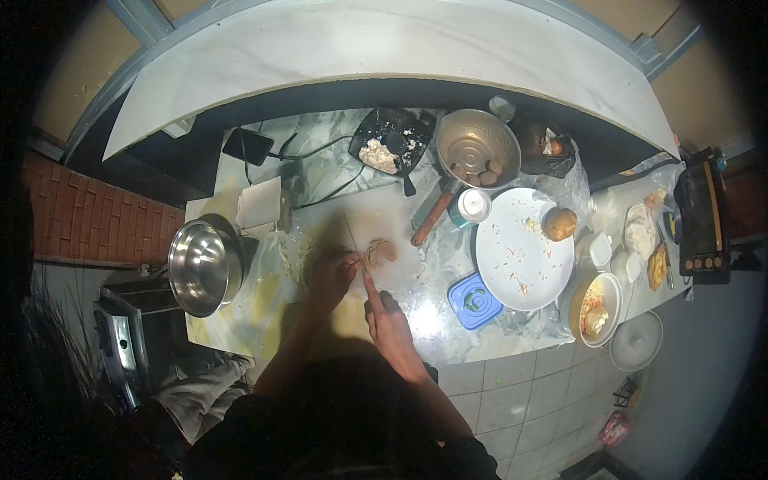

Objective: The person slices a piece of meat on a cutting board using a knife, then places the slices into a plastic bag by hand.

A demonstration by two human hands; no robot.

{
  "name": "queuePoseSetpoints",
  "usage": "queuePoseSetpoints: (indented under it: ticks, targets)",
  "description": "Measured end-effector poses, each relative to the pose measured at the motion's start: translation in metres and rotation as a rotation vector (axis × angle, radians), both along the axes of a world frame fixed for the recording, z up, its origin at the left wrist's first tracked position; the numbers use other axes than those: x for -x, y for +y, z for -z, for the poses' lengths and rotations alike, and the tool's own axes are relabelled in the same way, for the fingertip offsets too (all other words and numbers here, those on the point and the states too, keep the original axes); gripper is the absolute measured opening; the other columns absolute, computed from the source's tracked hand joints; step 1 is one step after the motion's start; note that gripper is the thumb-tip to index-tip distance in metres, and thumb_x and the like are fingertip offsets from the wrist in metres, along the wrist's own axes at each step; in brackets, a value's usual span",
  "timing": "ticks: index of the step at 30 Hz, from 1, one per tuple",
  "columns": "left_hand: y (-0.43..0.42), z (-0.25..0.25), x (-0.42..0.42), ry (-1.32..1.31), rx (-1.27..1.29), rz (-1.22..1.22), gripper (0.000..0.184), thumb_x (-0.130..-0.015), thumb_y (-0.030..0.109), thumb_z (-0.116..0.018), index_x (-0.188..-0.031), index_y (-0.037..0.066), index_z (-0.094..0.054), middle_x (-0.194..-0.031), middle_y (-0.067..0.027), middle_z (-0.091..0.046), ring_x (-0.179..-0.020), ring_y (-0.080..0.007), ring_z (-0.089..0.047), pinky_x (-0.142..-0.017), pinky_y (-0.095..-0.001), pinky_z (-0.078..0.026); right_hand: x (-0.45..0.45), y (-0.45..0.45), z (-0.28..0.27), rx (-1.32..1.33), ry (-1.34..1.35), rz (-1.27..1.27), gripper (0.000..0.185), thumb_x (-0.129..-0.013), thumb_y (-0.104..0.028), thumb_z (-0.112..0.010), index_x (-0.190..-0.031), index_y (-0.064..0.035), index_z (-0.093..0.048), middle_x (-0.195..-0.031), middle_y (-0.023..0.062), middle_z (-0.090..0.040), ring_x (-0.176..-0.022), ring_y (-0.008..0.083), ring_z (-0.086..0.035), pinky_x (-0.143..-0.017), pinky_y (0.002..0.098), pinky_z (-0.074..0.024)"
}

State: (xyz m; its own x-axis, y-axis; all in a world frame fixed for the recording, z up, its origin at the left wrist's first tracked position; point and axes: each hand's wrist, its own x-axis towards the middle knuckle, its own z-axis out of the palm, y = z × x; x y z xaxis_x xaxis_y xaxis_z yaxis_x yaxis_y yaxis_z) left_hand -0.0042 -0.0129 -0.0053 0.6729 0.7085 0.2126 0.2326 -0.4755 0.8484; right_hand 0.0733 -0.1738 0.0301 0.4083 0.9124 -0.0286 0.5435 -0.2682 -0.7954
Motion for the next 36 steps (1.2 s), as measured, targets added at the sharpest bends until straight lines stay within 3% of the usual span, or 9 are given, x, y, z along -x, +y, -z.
queuePoseSetpoints:
  ticks: [9, 11, 18, 20, 23, 30, 32, 36]
  targets:
    - [-0.001, -0.003, -0.001, 0.029, -0.045, -0.014, 0.017, -0.078, -0.001, -0.071, -0.094, 0.001, -0.068, -0.094, -0.0144, -0.062, -0.08, -0.0281, -0.064, -0.071, -0.0355, -0.054, 0.001, 0.0, -0.003, 0.128, -0.072, -0.019, 0.073, -0.084, 0.002, -0.055, -0.151, -0.0056, -0.027, -0.09, 0.0229, -0.054, -0.079, 0.0398, -0.059, -0.072, 0.0468, -0.0498]
    - [-0.002, 0.002, -0.001, 0.008, -0.001, -0.028, 0.017, -0.078, -0.001, -0.072, -0.095, 0.002, -0.068, -0.095, -0.0145, -0.061, -0.079, -0.0279, -0.065, -0.071, -0.0351, -0.054, 0.004, 0.0, 0.006, 0.071, -0.148, 0.024, 0.071, -0.085, 0.003, -0.056, -0.151, -0.0071, -0.03, -0.089, 0.0252, -0.06, -0.074, 0.0418, -0.059, -0.068, 0.0465, -0.0493]
    - [0.001, -0.001, -0.001, 0.016, -0.028, 0.011, 0.016, -0.082, 0.002, -0.07, -0.098, 0.0, -0.067, -0.097, -0.0141, -0.06, -0.08, -0.0258, -0.066, -0.07, -0.0342, -0.055, -0.009, -0.001, 0.014, 0.065, -0.036, -0.026, 0.072, -0.085, 0.003, -0.053, -0.152, -0.0061, -0.027, -0.085, 0.0233, -0.058, -0.074, 0.0402, -0.058, -0.07, 0.0462, -0.0495]
    - [0.0, -0.001, -0.001, 0.007, 0.007, 0.017, 0.019, -0.083, 0.003, -0.07, -0.102, 0.0, -0.066, -0.096, -0.0135, -0.062, -0.081, -0.0245, -0.067, -0.071, -0.0331, -0.056, -0.015, -0.002, 0.012, -0.05, 0.161, 0.036, 0.069, -0.084, 0.007, -0.05, -0.149, -0.0063, -0.035, -0.073, 0.0177, -0.056, -0.062, 0.0292, -0.053, -0.065, 0.0361, -0.0479]
    - [-0.001, -0.001, -0.001, 0.007, 0.115, 0.042, 0.021, -0.085, 0.004, -0.069, -0.105, 0.001, -0.064, -0.094, -0.0125, -0.065, -0.082, -0.0232, -0.068, -0.074, -0.0321, -0.057, -0.016, -0.004, 0.011, -0.059, 0.272, 0.077, 0.065, -0.085, 0.005, -0.048, -0.148, -0.0084, -0.038, -0.068, 0.0164, -0.053, -0.06, 0.0269, -0.051, -0.063, 0.0333, -0.0466]
    - [-0.006, 0.01, -0.007, -0.088, 0.33, -0.018, 0.026, -0.085, 0.0, -0.067, -0.11, 0.001, -0.062, -0.095, -0.0096, -0.065, -0.085, -0.0158, -0.067, -0.078, -0.028, -0.056, -0.007, -0.002, 0.017, -0.122, 0.185, 0.093, 0.064, -0.088, 0.003, -0.047, -0.149, -0.0109, -0.036, -0.068, 0.0177, -0.055, -0.059, 0.0299, -0.057, -0.064, 0.0361, -0.0488]
    - [-0.008, 0.007, -0.008, -0.112, 0.36, -0.034, 0.032, -0.084, -0.003, -0.065, -0.115, 0.002, -0.059, -0.097, -0.0084, -0.063, -0.09, -0.014, -0.065, -0.08, -0.0261, -0.055, -0.008, -0.002, 0.015, -0.077, 0.207, 0.087, 0.065, -0.087, 0.003, -0.049, -0.149, -0.0087, -0.035, -0.077, 0.0242, -0.059, -0.069, 0.0402, -0.059, -0.068, 0.0455, -0.0482]
    - [-0.006, 0.001, -0.006, -0.043, 0.446, -0.035, 0.034, -0.085, -0.005, -0.063, -0.118, 0.001, -0.056, -0.107, -0.0089, -0.061, -0.098, -0.0146, -0.062, -0.089, -0.0278, -0.053, -0.009, -0.002, 0.007, -0.06, 0.208, 0.097, 0.063, -0.089, 0.002, -0.049, -0.149, -0.0105, -0.035, -0.079, 0.0265, -0.06, -0.072, 0.0416, -0.061, -0.068, 0.0468, -0.0482]
